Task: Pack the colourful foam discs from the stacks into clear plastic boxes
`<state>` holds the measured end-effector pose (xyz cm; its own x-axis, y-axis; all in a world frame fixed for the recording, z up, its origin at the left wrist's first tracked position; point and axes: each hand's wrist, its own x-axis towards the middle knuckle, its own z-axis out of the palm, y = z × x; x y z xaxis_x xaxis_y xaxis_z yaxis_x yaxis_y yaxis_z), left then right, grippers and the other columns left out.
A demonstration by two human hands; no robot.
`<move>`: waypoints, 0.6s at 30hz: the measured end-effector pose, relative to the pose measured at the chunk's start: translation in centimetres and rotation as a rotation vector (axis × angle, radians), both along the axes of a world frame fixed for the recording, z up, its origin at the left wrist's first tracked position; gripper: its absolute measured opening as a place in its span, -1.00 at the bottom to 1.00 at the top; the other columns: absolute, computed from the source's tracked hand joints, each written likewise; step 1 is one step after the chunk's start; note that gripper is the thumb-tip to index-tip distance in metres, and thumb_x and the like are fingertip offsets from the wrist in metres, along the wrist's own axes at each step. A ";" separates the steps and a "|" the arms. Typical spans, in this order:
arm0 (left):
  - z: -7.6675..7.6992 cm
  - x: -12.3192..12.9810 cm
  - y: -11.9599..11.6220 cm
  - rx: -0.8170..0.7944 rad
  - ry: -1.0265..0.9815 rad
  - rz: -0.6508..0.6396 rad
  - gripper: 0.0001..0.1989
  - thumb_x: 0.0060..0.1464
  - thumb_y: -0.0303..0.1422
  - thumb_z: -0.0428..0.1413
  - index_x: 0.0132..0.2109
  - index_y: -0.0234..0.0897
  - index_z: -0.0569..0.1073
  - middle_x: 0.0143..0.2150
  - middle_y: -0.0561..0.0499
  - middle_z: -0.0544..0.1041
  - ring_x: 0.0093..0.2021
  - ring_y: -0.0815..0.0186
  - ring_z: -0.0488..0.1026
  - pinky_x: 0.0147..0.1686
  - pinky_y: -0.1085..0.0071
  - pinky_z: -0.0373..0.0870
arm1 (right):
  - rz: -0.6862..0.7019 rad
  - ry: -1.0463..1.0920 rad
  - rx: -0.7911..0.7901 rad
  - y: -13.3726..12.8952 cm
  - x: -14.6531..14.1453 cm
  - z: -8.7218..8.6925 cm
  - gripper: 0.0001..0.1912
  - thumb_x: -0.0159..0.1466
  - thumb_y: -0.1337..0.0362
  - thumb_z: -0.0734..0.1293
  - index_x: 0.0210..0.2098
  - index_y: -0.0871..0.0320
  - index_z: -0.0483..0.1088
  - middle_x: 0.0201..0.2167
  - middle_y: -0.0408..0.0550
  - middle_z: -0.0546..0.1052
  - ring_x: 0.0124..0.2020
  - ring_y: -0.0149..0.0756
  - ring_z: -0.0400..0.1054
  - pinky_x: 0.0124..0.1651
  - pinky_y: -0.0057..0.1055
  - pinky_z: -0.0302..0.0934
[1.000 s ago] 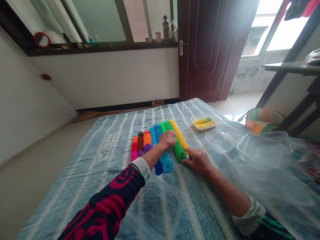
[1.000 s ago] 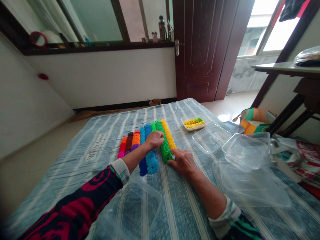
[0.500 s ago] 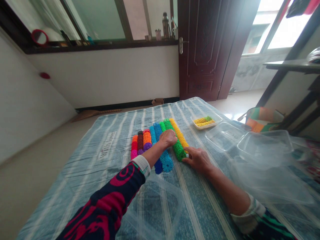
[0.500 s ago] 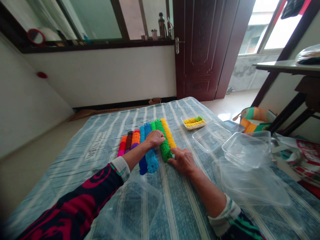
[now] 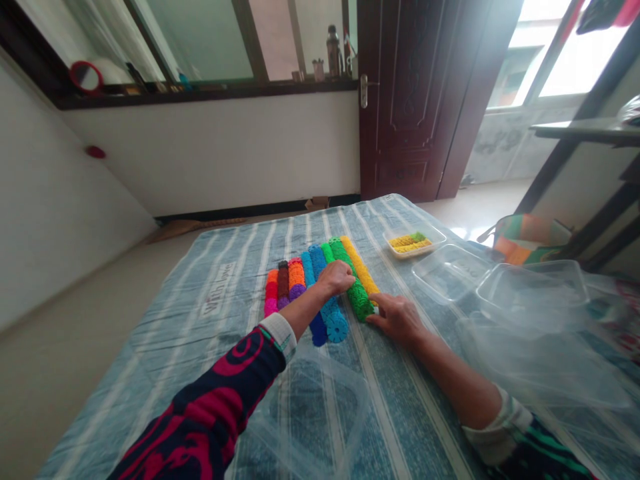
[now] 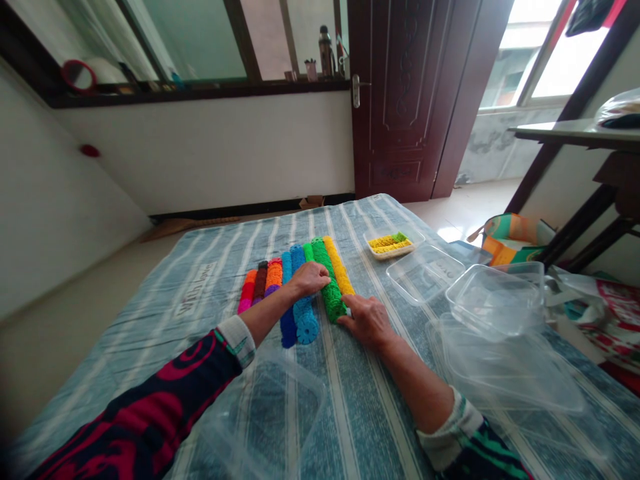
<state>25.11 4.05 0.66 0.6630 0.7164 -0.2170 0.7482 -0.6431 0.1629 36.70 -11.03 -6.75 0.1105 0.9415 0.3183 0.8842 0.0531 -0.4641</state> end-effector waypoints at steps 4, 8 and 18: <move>-0.2 -0.1 -0.3 0.051 0.001 -0.005 -0.67 0.23 -0.23 0.11 0.07 -0.30 0.40 0.05 -0.09 0.45 -0.05 0.18 0.46 -0.09 0.14 0.47 | 0.000 -0.010 0.000 -0.1 0.0 0.1 -0.66 0.17 0.25 0.42 -0.05 0.11 0.46 -0.33 -0.07 0.58 -0.34 -0.24 0.44 -0.22 -0.35 0.18; 0.1 -0.4 -0.7 0.095 0.007 -0.013 -0.68 0.24 -0.23 0.11 0.06 -0.30 0.41 0.04 -0.09 0.45 -0.04 0.18 0.46 -0.08 0.14 0.46 | -0.012 -0.032 0.000 -0.1 -0.1 0.0 -0.67 0.19 0.23 0.41 -0.05 0.10 0.46 -0.31 -0.07 0.59 -0.32 -0.24 0.44 -0.21 -0.36 0.18; 1.3 -1.5 -3.2 0.120 0.025 -0.100 -0.75 0.23 -0.22 0.11 -0.10 -0.33 0.47 -0.11 -0.04 0.52 -0.14 0.25 0.49 -0.11 0.19 0.46 | -0.010 -0.049 0.000 0.0 -0.2 0.1 -0.71 0.20 0.24 0.41 -0.07 0.12 0.47 -0.32 -0.06 0.59 -0.32 -0.23 0.45 -0.24 -0.37 0.15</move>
<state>23.59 0.89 2.00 0.7277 0.6689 -0.1515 0.6825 -0.7282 0.0629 36.54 -11.04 -6.64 0.1040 0.9405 0.3235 0.9063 0.0443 -0.4203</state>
